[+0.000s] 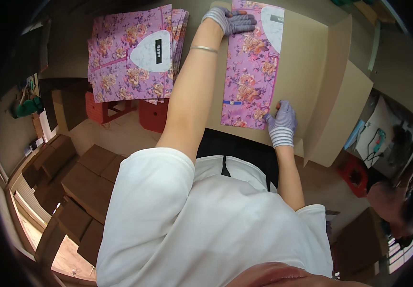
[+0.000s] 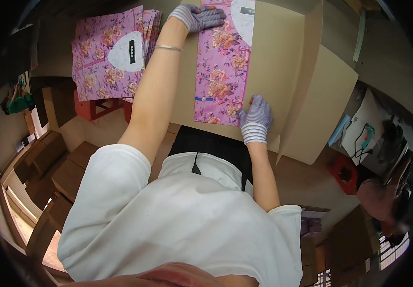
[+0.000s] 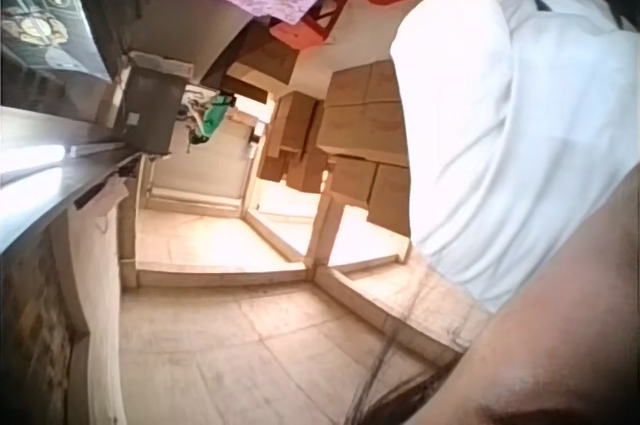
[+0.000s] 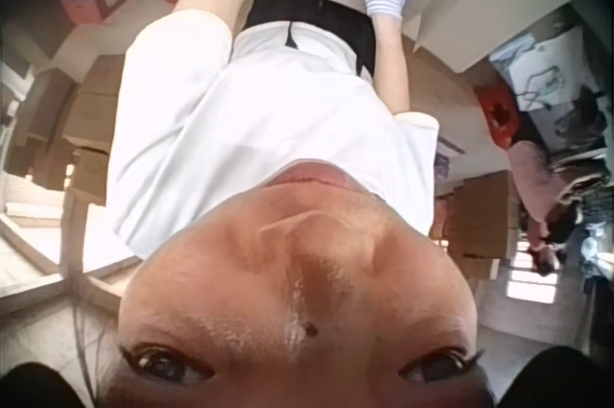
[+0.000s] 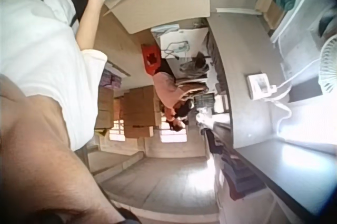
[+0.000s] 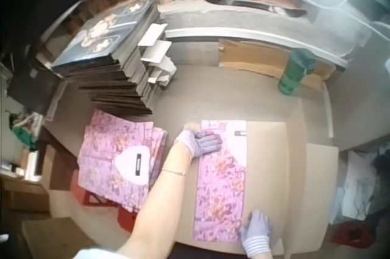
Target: Folding floral-patterned paper bags and stacking them on the floor.
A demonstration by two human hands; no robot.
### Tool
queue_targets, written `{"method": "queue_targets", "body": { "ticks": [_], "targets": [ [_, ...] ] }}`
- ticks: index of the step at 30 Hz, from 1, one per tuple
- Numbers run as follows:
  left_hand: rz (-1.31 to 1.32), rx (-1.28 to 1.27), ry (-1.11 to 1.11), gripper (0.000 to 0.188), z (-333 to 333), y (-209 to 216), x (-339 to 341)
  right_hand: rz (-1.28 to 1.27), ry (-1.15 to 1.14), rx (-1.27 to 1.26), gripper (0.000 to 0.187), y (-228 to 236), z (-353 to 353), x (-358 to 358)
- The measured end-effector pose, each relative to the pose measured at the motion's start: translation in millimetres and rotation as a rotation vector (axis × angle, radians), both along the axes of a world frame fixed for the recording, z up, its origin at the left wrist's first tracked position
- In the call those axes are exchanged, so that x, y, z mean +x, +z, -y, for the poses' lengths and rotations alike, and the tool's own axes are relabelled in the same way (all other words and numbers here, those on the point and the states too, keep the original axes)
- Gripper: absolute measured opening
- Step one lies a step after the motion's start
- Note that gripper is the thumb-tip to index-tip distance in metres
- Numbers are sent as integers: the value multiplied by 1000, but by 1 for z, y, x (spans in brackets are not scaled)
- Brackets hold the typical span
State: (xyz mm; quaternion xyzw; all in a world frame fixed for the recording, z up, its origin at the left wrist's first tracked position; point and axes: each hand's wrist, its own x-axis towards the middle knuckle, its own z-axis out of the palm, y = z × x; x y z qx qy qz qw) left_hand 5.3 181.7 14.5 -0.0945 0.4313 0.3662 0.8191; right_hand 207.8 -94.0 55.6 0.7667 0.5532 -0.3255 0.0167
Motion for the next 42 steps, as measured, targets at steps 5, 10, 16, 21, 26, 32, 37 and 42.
{"method": "queue_targets", "body": {
  "ticks": [5,10,16,21,26,32,37,42],
  "targets": [
    [-2,47,-104,49,-31,7,11,25,-16,9,47,0,3,5],
    [26,-92,-3,50,-59,-12,-3,13,10,19,46,-2,3,2],
    [-127,76,26,48,55,8,-1,13,17,27,43,-11,9,1],
    [-376,-47,-146,36,227,26,-7,52,10,70,45,-9,7,2],
    [-443,-193,-338,35,350,27,-22,62,48,25,46,-11,6,2],
    [-384,113,-551,33,302,58,-11,70,42,-5,45,-8,11,2],
    [-474,116,-458,28,271,44,-18,54,37,-22,45,-14,11,2],
    [-422,34,-402,30,264,33,-22,36,40,41,46,-15,13,2]
  ]
}}
